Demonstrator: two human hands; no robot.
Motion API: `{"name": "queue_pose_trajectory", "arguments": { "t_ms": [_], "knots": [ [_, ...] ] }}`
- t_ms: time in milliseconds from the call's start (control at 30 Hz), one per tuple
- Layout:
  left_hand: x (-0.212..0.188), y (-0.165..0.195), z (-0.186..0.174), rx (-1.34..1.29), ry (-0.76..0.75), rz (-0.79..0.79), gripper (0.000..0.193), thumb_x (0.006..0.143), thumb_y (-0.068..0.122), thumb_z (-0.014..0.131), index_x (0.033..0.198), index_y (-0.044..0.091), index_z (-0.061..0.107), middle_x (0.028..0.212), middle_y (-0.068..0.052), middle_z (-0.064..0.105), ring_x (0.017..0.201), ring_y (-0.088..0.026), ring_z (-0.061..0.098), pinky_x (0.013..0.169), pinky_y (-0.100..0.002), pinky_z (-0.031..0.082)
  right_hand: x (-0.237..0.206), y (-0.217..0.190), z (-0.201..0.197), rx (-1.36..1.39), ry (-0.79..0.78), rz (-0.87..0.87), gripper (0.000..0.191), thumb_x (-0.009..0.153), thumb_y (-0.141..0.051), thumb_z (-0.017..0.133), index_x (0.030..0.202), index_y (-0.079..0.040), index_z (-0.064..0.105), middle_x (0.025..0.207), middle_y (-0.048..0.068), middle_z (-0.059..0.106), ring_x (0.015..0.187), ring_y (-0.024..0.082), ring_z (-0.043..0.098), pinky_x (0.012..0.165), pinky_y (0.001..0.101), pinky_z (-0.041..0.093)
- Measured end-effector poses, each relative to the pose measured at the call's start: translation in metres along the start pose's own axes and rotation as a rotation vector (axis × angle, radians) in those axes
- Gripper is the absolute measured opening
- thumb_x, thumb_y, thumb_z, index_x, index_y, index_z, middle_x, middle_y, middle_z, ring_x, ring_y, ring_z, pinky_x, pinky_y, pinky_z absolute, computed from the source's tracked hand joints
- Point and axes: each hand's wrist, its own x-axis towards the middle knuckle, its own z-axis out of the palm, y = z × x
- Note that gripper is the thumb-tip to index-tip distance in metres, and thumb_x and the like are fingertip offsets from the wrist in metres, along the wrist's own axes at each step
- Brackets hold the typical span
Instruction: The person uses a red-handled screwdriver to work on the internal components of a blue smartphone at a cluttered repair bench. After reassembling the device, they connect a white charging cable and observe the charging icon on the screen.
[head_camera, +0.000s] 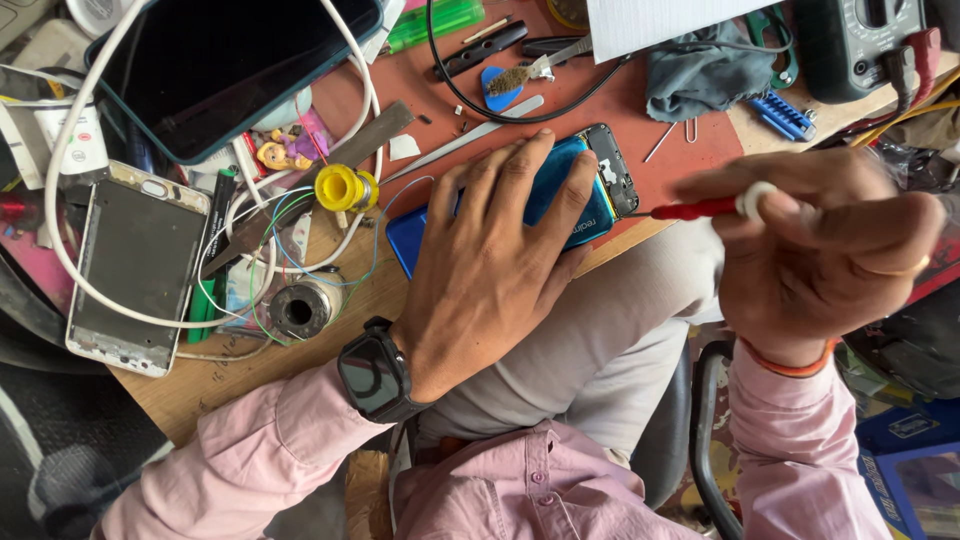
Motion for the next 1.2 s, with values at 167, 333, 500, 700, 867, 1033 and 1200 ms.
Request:
{"name": "queue_pose_trajectory", "arguments": {
  "t_ms": [167, 333, 500, 700, 867, 1033, 1200],
  "knots": [
    [0.001, 0.0, 0.001, 0.013, 0.014, 0.014, 0.057, 0.101, 0.036, 0.07, 0.146, 0.008, 0.049, 0.147, -0.021, 0.047, 0.133, -0.035, 0.051, 0.108, -0.052, 0.042, -0.006, 0.003, -0.004, -0.047, 0.004, 0.077, 0.02, 0.104, -0.001, 0.061, 0.106, 0.0, 0.041, 0.121, 0.023, 0.064, 0.103, 0.023, 0.072, 0.074, 0.0287, 0.057],
    [0.0, 0.0, 0.004, 0.013, 0.024, 0.013, 0.058, 0.1, 0.035, 0.069, 0.146, 0.006, 0.049, 0.147, -0.021, 0.048, 0.133, -0.036, 0.051, 0.109, -0.052, 0.042, -0.023, 0.014, -0.006, -0.086, 0.171, 0.031, 0.051, 0.078, -0.001, 0.093, 0.104, -0.002, 0.049, 0.105, 0.013, 0.06, 0.077, 0.019, 0.059, 0.068, 0.0317, 0.046],
    [0.003, 0.003, 0.008, 0.01, 0.055, -0.015, 0.059, 0.099, 0.036, 0.066, 0.145, 0.003, 0.049, 0.146, -0.024, 0.048, 0.13, -0.038, 0.052, 0.108, -0.055, 0.041, -0.019, 0.018, -0.008, -0.094, 0.014, -0.087, 0.037, 0.09, 0.005, 0.08, 0.112, 0.001, 0.051, 0.105, 0.012, 0.066, 0.08, 0.023, 0.066, 0.069, 0.0303, 0.054],
    [0.006, -0.003, 0.006, -0.027, 0.059, 0.002, 0.055, 0.101, 0.036, 0.064, 0.143, 0.004, 0.05, 0.148, -0.026, 0.049, 0.136, -0.04, 0.051, 0.112, -0.055, 0.041, -0.019, 0.021, 0.004, -0.132, 0.085, -0.063, 0.052, 0.083, -0.001, 0.089, 0.112, 0.0, 0.046, 0.098, 0.017, 0.057, 0.079, 0.026, 0.063, 0.064, 0.0267, 0.052],
    [0.013, -0.004, 0.008, -0.006, 0.041, -0.004, 0.056, 0.098, 0.035, 0.064, 0.142, 0.003, 0.051, 0.147, -0.027, 0.05, 0.136, -0.041, 0.051, 0.113, -0.056, 0.04, -0.024, 0.033, -0.002, -0.123, 0.054, 0.014, 0.041, 0.093, 0.008, 0.072, 0.117, 0.0, 0.041, 0.106, 0.024, 0.064, 0.082, 0.022, 0.067, 0.065, 0.0245, 0.052],
    [0.021, -0.005, 0.01, -0.011, 0.047, -0.008, 0.052, 0.1, 0.033, 0.063, 0.144, 0.008, 0.051, 0.148, -0.028, 0.049, 0.136, -0.041, 0.05, 0.113, -0.057, 0.039, -0.024, 0.037, 0.001, -0.186, 0.158, 0.105, 0.06, 0.078, 0.007, 0.092, 0.107, 0.0, 0.04, 0.095, 0.023, 0.061, 0.078, 0.025, 0.063, 0.067, 0.0301, 0.055],
    [0.029, -0.005, 0.011, 0.062, 0.038, 0.021, 0.054, 0.095, 0.027, 0.065, 0.146, 0.015, 0.052, 0.151, -0.025, 0.046, 0.142, -0.039, 0.047, 0.12, -0.063, 0.032, -0.008, 0.039, 0.003, -0.081, 0.098, 0.035, 0.041, 0.094, 0.008, 0.075, 0.115, -0.003, 0.042, 0.103, 0.021, 0.06, 0.09, 0.024, 0.069, 0.077, 0.0296, 0.063]
  ]
}}
